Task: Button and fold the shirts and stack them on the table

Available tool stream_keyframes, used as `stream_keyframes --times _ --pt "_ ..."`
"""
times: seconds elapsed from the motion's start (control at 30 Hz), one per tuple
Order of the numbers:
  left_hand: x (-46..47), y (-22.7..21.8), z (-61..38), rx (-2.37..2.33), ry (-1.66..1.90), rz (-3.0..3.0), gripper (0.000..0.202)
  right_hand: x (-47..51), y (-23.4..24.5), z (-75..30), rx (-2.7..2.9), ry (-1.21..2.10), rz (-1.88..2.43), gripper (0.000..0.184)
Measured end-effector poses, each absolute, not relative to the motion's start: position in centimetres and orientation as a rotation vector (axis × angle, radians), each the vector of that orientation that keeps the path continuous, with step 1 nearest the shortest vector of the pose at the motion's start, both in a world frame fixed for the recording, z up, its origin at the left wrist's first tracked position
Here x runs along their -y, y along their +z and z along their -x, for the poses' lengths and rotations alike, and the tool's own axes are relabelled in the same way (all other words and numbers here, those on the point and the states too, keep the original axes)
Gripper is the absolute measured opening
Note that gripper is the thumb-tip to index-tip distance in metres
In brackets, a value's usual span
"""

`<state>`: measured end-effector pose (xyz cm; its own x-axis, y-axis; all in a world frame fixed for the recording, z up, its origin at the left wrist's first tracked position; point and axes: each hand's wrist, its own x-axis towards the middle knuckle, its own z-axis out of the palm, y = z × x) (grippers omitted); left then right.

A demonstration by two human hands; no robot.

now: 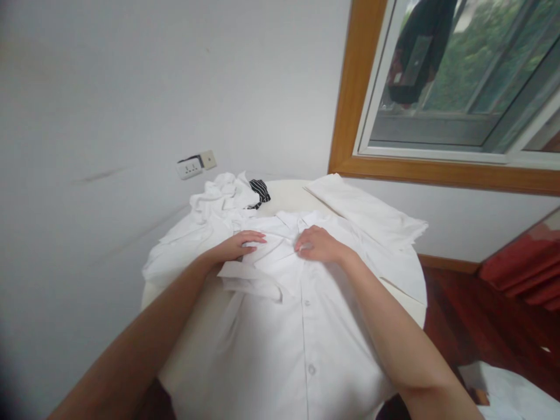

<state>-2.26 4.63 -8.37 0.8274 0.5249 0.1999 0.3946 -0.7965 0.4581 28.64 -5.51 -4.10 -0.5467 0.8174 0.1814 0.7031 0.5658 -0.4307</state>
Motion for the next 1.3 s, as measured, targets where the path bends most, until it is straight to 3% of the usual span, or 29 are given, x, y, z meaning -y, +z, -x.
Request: stream_keyframes --times 0.2,0.37,0.53,0.73,0.93,1.3 --pt "-4.8 -8.6 2.3 -0.711 0.455 -2.6 0.039 7.4 -3.4 -24.6 2.546 0.392 0.947 0.019" --pt "-5.0 -8.7 2.3 -0.73 0.449 -2.596 0.042 7.3 -4.6 -23.1 2.512 0.413 0.982 0.024" --pt "-4.6 -8.3 2.3 -0.742 0.446 -2.571 0.041 7.3 -3.2 -24.5 2.421 0.702 0.871 0.023" --pt "-4.2 -8.0 2.2 -0.773 0.445 -2.55 0.04 7.4 -1.3 -29.0 2.329 1.16 1.18 0.037" --pt "-4.2 -8.1 2.1 -0.759 0.447 -2.568 0.043 7.2 -2.1 -29.8 2.326 1.1 1.398 0.052" --pt "-4.0 -7.9 2.1 -0.766 0.453 -2.572 0.041 7.7 -1.4 -31.3 2.382 1.239 1.339 0.023"
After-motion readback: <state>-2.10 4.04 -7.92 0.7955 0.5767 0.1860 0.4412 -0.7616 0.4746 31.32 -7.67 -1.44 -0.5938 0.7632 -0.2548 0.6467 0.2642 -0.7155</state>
